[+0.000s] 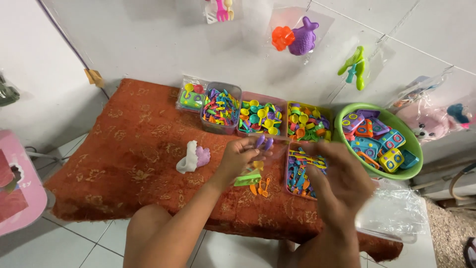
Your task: Picking small plastic toy pieces from various containers and placing them into a plastic bag.
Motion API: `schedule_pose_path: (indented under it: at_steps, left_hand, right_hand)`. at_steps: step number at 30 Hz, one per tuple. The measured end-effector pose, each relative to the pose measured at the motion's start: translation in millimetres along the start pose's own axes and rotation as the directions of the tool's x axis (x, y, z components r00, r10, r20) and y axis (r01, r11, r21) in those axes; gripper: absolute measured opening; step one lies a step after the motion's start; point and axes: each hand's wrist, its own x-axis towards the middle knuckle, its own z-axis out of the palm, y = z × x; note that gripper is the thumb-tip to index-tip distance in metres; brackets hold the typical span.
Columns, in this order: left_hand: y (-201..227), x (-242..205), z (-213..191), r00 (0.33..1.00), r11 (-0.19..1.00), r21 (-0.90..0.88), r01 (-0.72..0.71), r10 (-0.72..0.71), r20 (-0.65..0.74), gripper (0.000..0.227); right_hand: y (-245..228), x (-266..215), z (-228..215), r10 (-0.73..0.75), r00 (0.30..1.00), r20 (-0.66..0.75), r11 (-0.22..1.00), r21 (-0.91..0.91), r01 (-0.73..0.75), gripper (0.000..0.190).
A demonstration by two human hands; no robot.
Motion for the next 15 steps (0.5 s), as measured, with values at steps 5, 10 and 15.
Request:
schedule_pose_path:
  at_steps: [5, 10, 15]
  left_hand:
    - [5, -1, 6, 1.000, 0.999, 0.019, -0.027, 0.026, 0.006, 0.040]
    - [4, 0, 4, 0.997, 0.993, 0.092, -0.072, 0.072, 0.004, 0.051]
    - [16, -9, 9, 0.993, 0.977, 0.179, -0.116, 0.112, 0.028, 0.061]
  right_hand:
    - [90, -28, 10, 0.693, 0.720, -0.025, 0.720, 0.053, -0.692, 0.081]
    - [124, -58, 6, 0.862, 0.499, 0.087, 0.479, 0.181, -0.859, 0.062]
    - [108, -47, 17, 0.833, 0.553, -0.007, 0.549, 0.128, -0.826, 0.027]
